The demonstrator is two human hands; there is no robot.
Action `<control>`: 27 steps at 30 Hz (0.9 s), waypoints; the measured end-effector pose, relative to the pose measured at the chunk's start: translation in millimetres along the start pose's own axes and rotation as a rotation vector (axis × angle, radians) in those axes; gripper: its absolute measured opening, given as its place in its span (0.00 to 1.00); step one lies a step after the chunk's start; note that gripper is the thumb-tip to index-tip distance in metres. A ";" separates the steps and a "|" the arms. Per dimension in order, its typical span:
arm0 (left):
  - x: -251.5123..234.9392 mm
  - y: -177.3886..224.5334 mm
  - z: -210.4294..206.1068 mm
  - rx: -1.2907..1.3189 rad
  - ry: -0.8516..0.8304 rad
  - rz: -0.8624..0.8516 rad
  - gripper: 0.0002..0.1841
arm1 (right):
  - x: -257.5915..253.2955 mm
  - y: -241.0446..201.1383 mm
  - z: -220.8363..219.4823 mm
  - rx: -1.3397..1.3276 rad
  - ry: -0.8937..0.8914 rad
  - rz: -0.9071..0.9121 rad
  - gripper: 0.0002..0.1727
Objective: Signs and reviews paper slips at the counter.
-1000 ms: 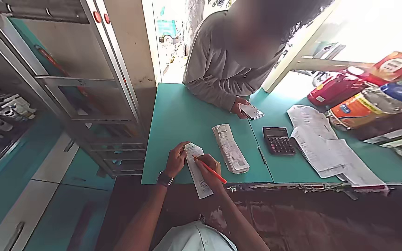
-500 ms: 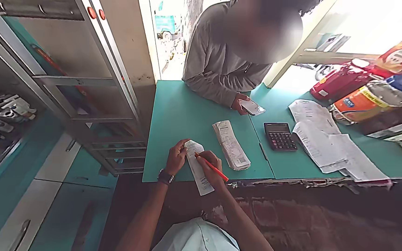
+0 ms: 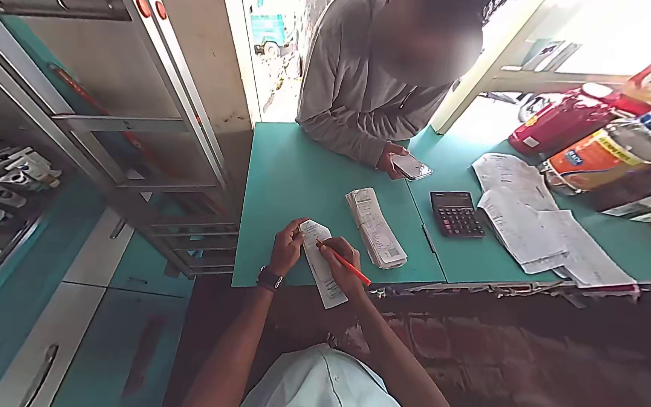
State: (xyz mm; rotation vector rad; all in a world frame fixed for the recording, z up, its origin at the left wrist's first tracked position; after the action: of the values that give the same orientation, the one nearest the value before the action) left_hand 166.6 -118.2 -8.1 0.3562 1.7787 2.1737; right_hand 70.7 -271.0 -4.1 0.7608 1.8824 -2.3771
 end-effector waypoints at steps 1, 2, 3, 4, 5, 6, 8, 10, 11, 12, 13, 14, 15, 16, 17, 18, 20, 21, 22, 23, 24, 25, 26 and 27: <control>-0.2 -0.1 -0.1 -0.004 -0.001 0.002 0.21 | -0.1 0.2 0.4 -0.001 -0.003 0.002 0.07; -0.4 0.0 -0.1 -0.010 -0.002 0.005 0.21 | -0.2 0.7 0.6 -0.003 -0.005 -0.001 0.07; -0.3 0.0 0.1 -0.022 -0.002 0.011 0.21 | 0.0 1.3 0.6 -0.008 -0.006 -0.004 0.07; -0.4 0.0 0.1 -0.033 -0.001 0.015 0.21 | 0.0 1.7 0.4 -0.016 -0.003 -0.007 0.07; -0.4 0.0 0.2 -0.040 -0.001 0.018 0.21 | 0.0 2.1 0.2 -0.024 -0.002 -0.011 0.07; -0.3 0.0 0.1 -0.040 0.000 0.019 0.21 | 0.0 2.2 0.0 -0.027 -0.003 -0.012 0.07; 0.0 0.1 -0.1 -0.036 0.000 0.019 0.20 | 0.2 2.3 0.2 -0.033 -0.002 -0.011 0.07; -0.3 0.6 -0.2 -0.024 -0.003 0.012 0.21 | -0.1 2.1 0.8 -0.037 -0.005 -0.017 0.07; -0.5 0.9 0.0 -0.021 -0.003 0.009 0.21 | -0.4 2.1 0.9 -0.039 -0.007 -0.020 0.07; -0.9 0.9 0.0 -0.021 -0.001 0.009 0.21 | -0.7 2.0 0.9 -0.039 -0.007 -0.021 0.07; -1.1 0.8 0.0 -0.020 -0.002 0.011 0.21 | -0.9 2.0 1.0 -0.035 -0.007 -0.022 0.07; -1.0 1.0 0.0 -0.018 -0.004 0.016 0.21 | -0.9 2.2 1.0 -0.029 -0.006 -0.023 0.07; -0.7 1.0 -0.1 -0.016 -0.004 0.020 0.21 | -0.7 2.5 1.0 -0.026 -0.004 -0.023 0.07; -0.6 0.9 0.1 -0.016 -0.003 0.022 0.21 | -0.6 2.6 0.7 -0.025 -0.003 -0.023 0.07; -0.4 0.8 0.4 -0.018 -0.003 0.021 0.21 | -0.5 2.6 0.4 -0.026 -0.002 -0.024 0.07; -0.3 0.4 0.5 -0.019 -0.004 0.018 0.21 | -0.6 2.6 0.2 -0.029 0.001 -0.022 0.07; -0.6 -0.8 0.3 -0.018 -0.005 0.008 0.21 | -0.8 2.7 0.3 -0.031 0.005 -0.014 0.07; -0.6 -1.0 0.2 -0.015 -0.006 0.007 0.21 | -0.8 2.8 0.3 -0.030 0.004 -0.013 0.07; -0.6 -0.8 0.2 -0.011 -0.007 0.009 0.21 | -0.8 2.7 0.2 -0.031 0.005 -0.014 0.07; -0.6 -0.6 0.2 -0.008 -0.008 0.010 0.21 | -0.7 2.7 0.2 -0.030 0.006 -0.014 0.07; -0.5 -0.7 0.3 -0.005 -0.010 0.009 0.21 | -0.5 2.8 0.0 -0.029 0.006 -0.014 0.07; -0.8 -1.2 0.5 -0.002 -0.011 0.007 0.21 | -0.6 2.7 -0.2 -0.026 0.007 -0.013 0.07; -0.6 -1.6 0.5 -0.006 -0.010 0.006 0.21 | -0.4 2.3 -0.1 -0.021 0.007 -0.012 0.07; -0.7 -2.1 0.5 -0.011 -0.007 0.004 0.21 | -0.3 1.8 0.0 -0.017 0.006 -0.014 0.07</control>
State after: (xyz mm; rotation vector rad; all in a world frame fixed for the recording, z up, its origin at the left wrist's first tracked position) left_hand 167.6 -117.6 -10.1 0.3648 1.7631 2.1808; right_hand 71.5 -271.5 -5.6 0.7573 1.9143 -2.3662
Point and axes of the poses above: each hand's wrist, its own x-axis away from the middle knuckle, its own z-axis out of the back of the hand, y = z × x, the point moved 3 cm from there along -x, towards the middle knuckle, and after that the axes turned 7 degrees about z, right-handed, at the moved point
